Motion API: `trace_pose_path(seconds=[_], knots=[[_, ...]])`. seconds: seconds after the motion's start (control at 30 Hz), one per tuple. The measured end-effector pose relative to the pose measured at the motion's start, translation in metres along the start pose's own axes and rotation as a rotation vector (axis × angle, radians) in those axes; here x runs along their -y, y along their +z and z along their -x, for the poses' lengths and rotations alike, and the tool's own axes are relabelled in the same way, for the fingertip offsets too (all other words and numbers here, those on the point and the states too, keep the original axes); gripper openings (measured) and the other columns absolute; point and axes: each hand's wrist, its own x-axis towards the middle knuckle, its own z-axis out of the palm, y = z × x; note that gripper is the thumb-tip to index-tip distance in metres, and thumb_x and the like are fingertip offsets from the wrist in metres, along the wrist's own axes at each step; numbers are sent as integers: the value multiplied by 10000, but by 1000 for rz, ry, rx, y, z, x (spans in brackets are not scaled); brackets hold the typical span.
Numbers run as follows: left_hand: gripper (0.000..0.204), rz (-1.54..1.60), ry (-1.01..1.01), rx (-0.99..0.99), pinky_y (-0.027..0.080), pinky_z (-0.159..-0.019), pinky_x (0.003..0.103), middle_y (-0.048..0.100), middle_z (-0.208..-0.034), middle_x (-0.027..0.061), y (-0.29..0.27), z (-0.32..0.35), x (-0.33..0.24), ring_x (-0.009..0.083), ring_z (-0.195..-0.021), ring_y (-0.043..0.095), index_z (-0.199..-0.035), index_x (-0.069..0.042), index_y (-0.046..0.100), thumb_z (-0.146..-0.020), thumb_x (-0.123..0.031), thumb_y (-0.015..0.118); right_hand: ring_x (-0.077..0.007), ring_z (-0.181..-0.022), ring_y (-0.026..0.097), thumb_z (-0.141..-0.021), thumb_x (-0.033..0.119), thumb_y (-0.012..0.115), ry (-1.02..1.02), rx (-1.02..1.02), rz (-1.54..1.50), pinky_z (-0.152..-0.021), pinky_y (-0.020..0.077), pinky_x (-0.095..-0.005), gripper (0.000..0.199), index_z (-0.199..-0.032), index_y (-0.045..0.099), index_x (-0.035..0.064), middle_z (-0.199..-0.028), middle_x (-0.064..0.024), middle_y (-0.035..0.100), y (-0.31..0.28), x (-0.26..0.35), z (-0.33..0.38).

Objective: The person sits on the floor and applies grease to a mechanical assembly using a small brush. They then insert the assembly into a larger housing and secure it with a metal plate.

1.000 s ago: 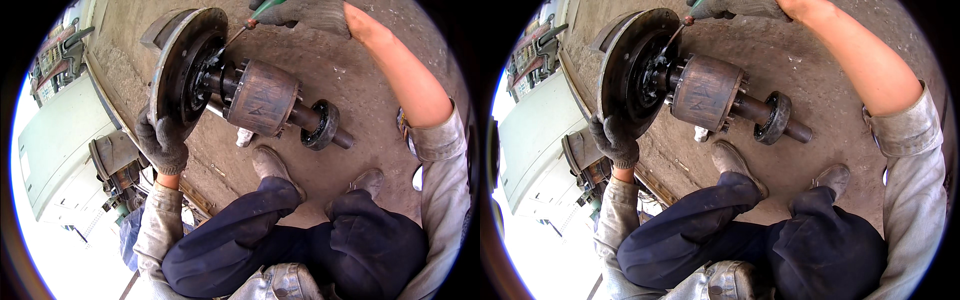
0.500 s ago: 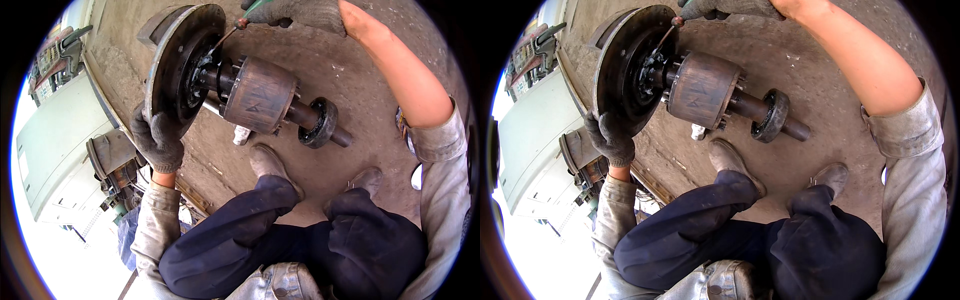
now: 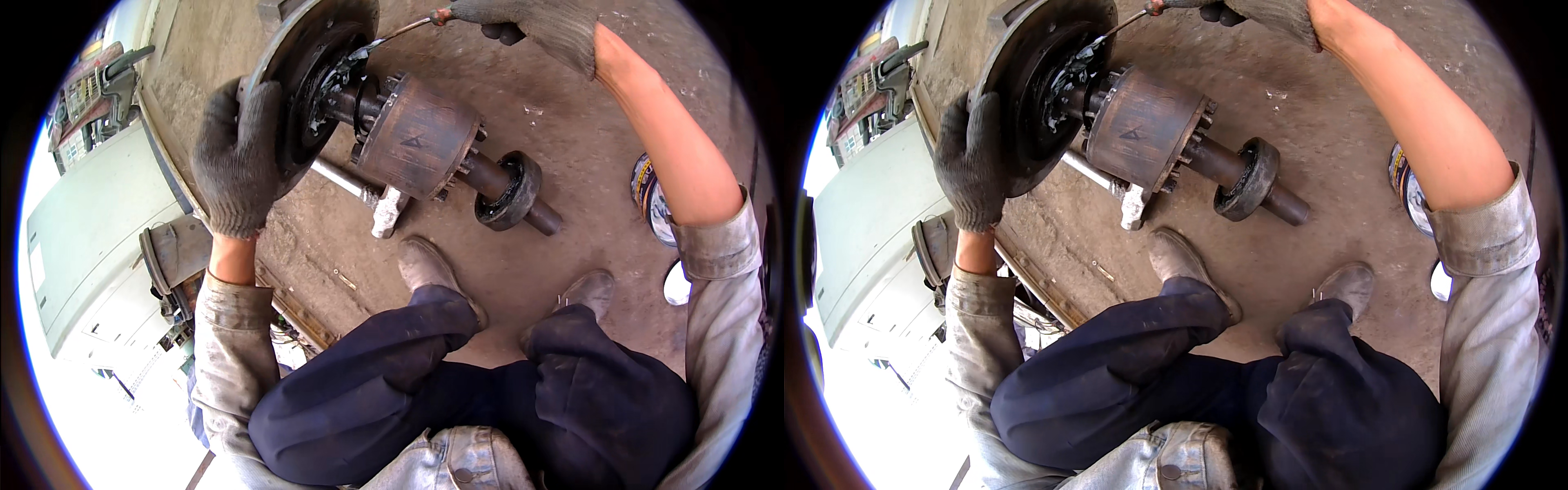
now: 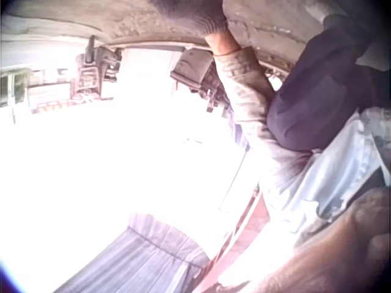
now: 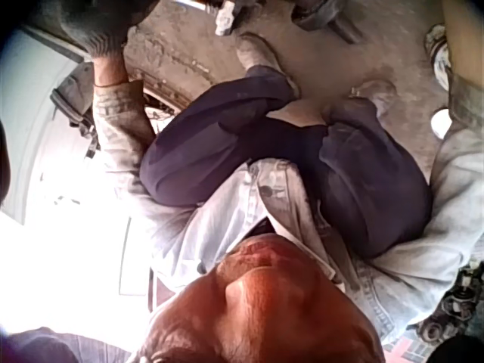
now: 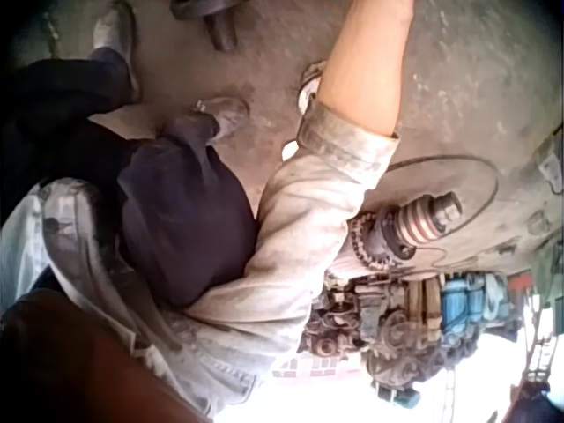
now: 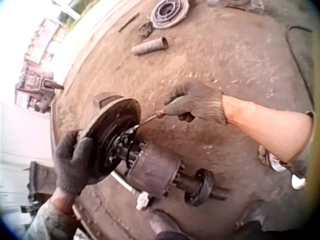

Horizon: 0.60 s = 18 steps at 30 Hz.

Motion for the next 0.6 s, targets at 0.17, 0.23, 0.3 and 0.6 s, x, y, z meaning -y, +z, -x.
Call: trace_pose_path(seconds=[0.17, 0.23, 0.3, 0.6], knots=[[430, -184, 329, 260, 574, -808, 330, 770, -1059, 113, 0, -53, -43, 180, -891, 699, -1271, -23, 709, -1021, -372, 698, -95, -639, 605, -899, 231, 835, 7, 33, -8, -570, 483, -261, 298, -1078, 760, 5, -760, -23, 671, -16, 6, 31], [399, 32, 90, 314, 581, -779, 345, 789, -984, 128, 18, -67, -87, 182, -825, 710, -1220, -6, 741, -1022, -347, 684, -96, -646, 610, -902, 236, 835, 60, -17, 24, -575, 484, -262, 332, -1133, 759, 11, -769, -15, 674, -29, 6, 48], [355, 133, 83, 333, 576, -748, 339, 794, -957, 128, 34, -92, -99, 177, -775, 705, -1118, 14, 766, -1022, -315, 672, -74, -684, 570, -943, 299, 776, 25, -127, 82, -607, 441, -242, 332, -1109, 743, 14, -772, 5, 632, -29, 9, 81], [204, 86, 560, -189, 545, -824, 374, 729, -965, 194, 44, -92, -104, 251, -894, 693, -1032, 26, 726, -1018, -161, 648, -58, -696, 585, -919, 396, 812, 83, -380, 16, -590, 454, -228, 390, -1087, 743, 51, -806, 33, 624, -50, 0, 149]])
